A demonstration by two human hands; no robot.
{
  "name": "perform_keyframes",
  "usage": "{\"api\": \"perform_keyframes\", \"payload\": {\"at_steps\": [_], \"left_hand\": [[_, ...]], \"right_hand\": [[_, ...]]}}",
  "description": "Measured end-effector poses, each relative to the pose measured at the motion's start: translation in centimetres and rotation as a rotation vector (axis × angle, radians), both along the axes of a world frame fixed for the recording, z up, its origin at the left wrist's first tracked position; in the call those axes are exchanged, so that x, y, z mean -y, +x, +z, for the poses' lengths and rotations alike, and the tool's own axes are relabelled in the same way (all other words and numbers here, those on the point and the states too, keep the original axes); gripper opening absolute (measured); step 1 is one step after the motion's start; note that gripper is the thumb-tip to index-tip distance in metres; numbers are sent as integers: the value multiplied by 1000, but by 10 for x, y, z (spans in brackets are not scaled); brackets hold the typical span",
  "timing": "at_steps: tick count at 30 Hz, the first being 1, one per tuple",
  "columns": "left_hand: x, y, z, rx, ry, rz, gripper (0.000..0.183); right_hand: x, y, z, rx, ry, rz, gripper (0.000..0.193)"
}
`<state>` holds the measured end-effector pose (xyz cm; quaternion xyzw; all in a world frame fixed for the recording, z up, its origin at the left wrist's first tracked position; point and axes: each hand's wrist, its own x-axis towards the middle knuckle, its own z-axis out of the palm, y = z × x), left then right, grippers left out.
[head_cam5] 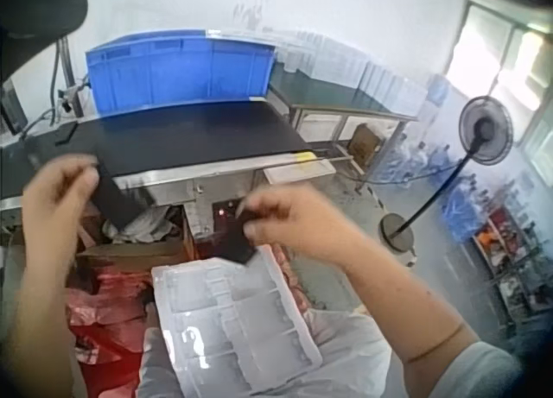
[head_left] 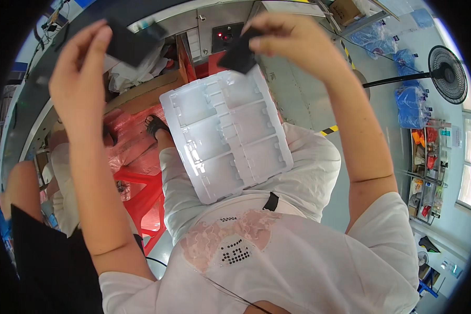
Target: The person repeatedly picks up small black electronic components from a conveyor belt and places them into the compartments of a white plastic tray. The person then stacks the filled trays on their lap and periodically moves the stack to the side.
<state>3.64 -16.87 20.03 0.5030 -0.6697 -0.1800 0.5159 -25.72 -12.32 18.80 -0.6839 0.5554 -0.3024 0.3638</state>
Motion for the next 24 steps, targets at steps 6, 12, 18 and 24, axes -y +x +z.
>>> {"api": "perform_keyframes", "payload": {"at_steps": [6, 12, 18, 24], "left_hand": [[-35, -15, -69, 11, 128, -344, 17], [-36, -21, -166, 426, 325, -336, 27], [-81, -31, -219, 846, 209, -234, 63], [-108, -39, -229, 919, 182, -240, 70]], "right_hand": [[-18, 7, -102, -310, 184, 154, 30], [-45, 35, -163, -718, -324, -154, 59], [-103, 56, -211, -863, -511, -229, 50], [-88, 75, -193, -860, -299, -277, 30]]}}
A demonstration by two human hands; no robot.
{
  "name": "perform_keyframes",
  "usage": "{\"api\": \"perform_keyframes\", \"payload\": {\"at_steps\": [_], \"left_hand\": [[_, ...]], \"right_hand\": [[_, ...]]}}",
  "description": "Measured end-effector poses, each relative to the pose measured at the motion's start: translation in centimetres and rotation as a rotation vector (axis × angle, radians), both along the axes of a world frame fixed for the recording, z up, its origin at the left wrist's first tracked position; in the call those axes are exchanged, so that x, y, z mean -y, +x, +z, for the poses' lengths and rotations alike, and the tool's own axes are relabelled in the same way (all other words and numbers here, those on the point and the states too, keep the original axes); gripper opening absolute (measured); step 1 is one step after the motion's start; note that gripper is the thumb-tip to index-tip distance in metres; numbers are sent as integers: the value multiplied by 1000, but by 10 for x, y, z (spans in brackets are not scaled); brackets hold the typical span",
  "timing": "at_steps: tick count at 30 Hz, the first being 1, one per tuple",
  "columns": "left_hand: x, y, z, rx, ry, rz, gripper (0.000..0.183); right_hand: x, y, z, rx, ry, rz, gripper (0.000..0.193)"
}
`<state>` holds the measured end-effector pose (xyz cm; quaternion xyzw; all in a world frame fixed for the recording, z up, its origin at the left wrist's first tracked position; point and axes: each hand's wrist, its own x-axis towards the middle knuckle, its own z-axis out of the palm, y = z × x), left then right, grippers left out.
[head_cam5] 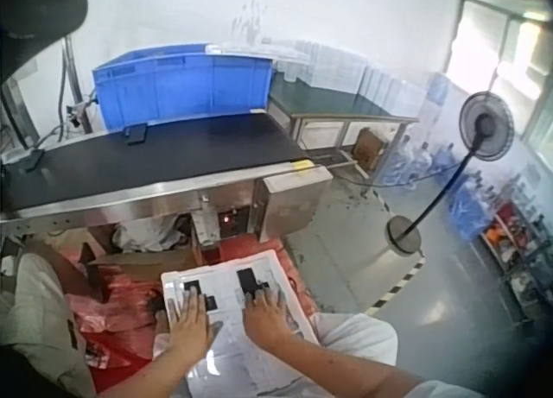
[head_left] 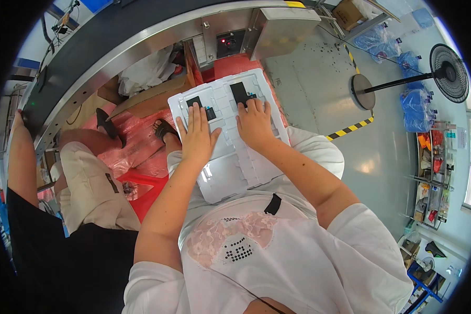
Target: The person repeatedly picks up small black electronic components from a conveyor belt and places them into the compartments of a white plastic tray. The person then stacks the filled trays on their lap and periodically moves the stack to the side.
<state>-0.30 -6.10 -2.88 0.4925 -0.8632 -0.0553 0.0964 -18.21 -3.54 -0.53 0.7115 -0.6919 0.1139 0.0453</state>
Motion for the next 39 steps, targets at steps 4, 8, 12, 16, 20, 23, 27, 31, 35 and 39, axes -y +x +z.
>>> {"api": "perform_keyframes", "payload": {"at_steps": [4, 8, 12, 16, 20, 23, 27, 31, 35, 39], "left_hand": [[9, 1, 20, -97, 36, -31, 56], [47, 16, 101, -590, -185, -84, 27], [131, 56, 185, -674, -726, -64, 16], [248, 134, 213, -412, -981, 390, 54], [333, 235, 206, 172, -328, 995, 69], [350, 225, 202, 192, -81, 958, 68], [359, 215, 194, 182, -172, 905, 64], [331, 139, 210, 13, -198, 804, 66], [304, 112, 204, 129, -341, 719, 77], [318, 107, 214, 4, -260, 634, 55]], "right_hand": [[45, 7, 69, 505, 47, 197, 18], [116, 4, 166, 514, -472, 421, 13], [202, 1, 217, 299, -605, 327, 22], [260, 16, 234, 31, -261, -28, 40], [299, 42, 216, -66, -96, -136, 39], [315, 29, 205, 133, -132, -238, 33], [321, 0, 203, 369, -417, 83, 24], [209, -4, 233, 742, -358, 397, 21], [107, -5, 230, 905, 264, 357, 13], [61, -24, 152, 380, 691, 500, 25]]}}
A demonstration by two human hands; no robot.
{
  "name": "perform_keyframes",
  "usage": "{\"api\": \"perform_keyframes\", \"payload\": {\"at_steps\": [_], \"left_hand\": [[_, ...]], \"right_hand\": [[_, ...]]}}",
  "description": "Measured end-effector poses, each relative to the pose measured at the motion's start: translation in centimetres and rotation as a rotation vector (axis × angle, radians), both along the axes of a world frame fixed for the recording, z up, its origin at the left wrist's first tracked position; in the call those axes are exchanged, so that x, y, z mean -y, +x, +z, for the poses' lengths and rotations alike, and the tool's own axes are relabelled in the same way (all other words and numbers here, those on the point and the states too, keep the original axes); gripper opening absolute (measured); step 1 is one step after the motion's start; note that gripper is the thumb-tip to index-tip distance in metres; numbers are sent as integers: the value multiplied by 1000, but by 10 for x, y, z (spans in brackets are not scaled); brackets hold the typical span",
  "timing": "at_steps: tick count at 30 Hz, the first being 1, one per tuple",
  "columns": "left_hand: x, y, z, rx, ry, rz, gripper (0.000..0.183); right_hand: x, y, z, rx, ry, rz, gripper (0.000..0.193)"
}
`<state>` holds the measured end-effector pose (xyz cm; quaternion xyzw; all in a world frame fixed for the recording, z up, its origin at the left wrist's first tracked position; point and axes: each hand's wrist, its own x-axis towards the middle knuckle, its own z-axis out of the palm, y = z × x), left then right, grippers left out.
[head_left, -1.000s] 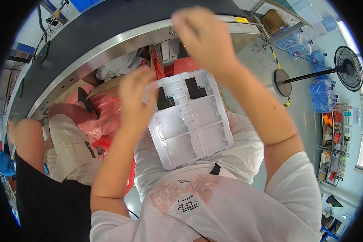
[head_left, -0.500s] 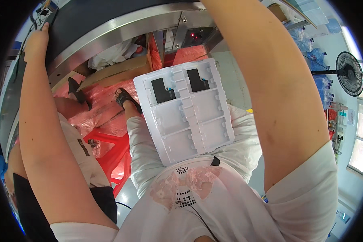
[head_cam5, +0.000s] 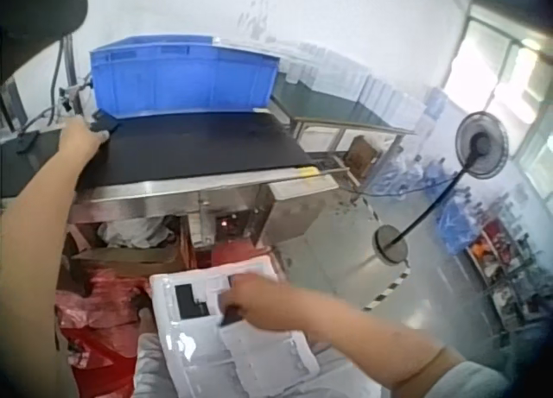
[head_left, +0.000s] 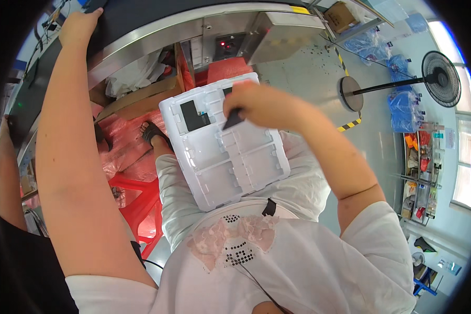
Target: The person repeatedly picks up small black electronic components from a conveyor belt and places them into the compartments of a white plastic tray. The person then stacks the filled trays on their lap and periodically moves the stack to the side.
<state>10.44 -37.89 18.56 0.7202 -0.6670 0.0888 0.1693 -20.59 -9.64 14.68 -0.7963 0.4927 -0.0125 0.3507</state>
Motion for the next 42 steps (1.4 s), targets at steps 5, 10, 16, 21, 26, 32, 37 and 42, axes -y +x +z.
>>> {"api": "perform_keyframes", "payload": {"at_steps": [5, 10, 16, 21, 26, 32, 37, 42], "left_hand": [[-80, -23, -9, -720, -313, -413, 34], [-262, -83, -6, -978, -272, -489, 24], [-337, -84, -118, -786, 494, -700, 20], [-334, -83, -174, -264, 312, -599, 36], [-366, -90, -192, -195, 272, -623, 55], [-382, -89, -201, -99, 382, -689, 51], [-378, -87, -196, -167, 360, -738, 46], [-368, -89, -176, -410, 270, -682, 37]], "right_hand": [[-55, -11, -97, -243, 45, -133, 40], [-112, -16, -120, -174, -423, -429, 55], [-150, -7, -149, -127, -501, -348, 55], [-147, -7, -141, -148, -512, -397, 50], [-156, -7, -149, -54, -556, -465, 46], [-158, -3, -150, 30, -599, -449, 39], [-116, 13, -120, 199, -777, -546, 32], [-21, 26, -22, 460, -1050, -564, 25]]}}
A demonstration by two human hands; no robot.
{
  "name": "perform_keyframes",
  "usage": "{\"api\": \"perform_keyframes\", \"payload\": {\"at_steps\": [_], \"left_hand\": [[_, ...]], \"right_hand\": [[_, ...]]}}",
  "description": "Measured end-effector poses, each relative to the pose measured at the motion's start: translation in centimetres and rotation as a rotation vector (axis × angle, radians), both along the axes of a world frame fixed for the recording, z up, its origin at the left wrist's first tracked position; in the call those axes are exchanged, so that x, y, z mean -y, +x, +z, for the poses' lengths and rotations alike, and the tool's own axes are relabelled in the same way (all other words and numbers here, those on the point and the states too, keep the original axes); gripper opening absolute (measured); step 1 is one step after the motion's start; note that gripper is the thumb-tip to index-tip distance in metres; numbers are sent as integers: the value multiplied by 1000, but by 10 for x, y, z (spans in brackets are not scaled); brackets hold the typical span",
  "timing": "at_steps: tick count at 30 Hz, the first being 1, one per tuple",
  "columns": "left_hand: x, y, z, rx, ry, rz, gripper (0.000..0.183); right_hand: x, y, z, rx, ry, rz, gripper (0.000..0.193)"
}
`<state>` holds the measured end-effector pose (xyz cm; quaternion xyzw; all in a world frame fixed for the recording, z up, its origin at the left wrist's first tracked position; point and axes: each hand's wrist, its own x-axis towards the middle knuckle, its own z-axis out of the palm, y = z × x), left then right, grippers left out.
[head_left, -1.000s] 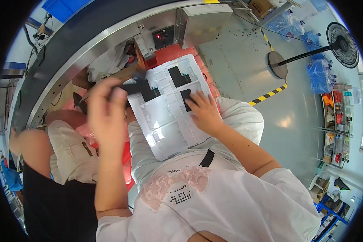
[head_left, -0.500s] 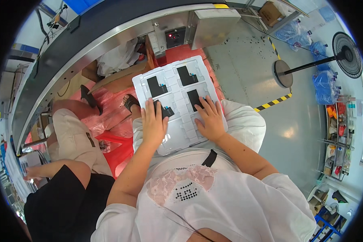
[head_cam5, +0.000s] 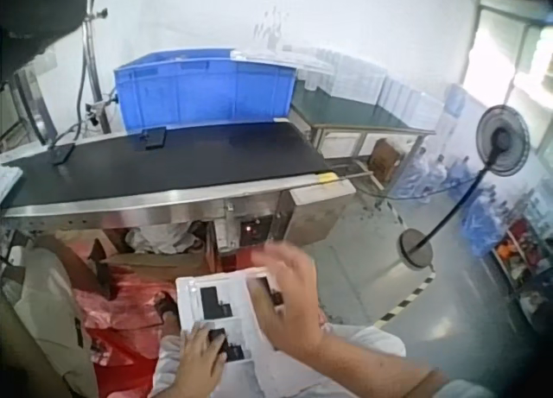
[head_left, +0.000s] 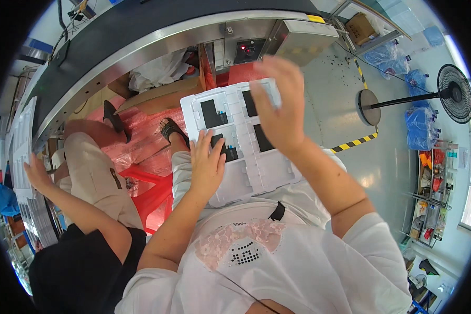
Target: The person repeatedly picks up small black electronic components from a conveyor belt and places them into the compartments of a white plastic tray. The person then stacks the filled trays on their lap and periodically moves the stack to the side.
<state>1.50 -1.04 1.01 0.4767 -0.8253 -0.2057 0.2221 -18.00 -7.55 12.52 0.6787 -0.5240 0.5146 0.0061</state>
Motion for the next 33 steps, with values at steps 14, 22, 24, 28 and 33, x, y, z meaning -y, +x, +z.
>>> {"api": "perform_keyframes", "payload": {"at_steps": [14, 22, 24, 28, 33], "left_hand": [[296, 103, 185, 18, -766, 776, 56], [359, 63, 163, 372, -156, 864, 52], [350, 63, 159, 345, -211, 918, 49], [290, 91, 161, 51, -402, 515, 39], [113, 15, 175, -494, -37, 232, 24]], "right_hand": [[231, 75, 106, -274, 670, -353, 43], [242, 26, 61, -115, 284, -373, 24], [204, 11, 63, -36, 128, -32, 23], [72, 7, 95, 214, 579, 368, 19], [-30, -52, 31, 317, 1001, 535, 19]]}}
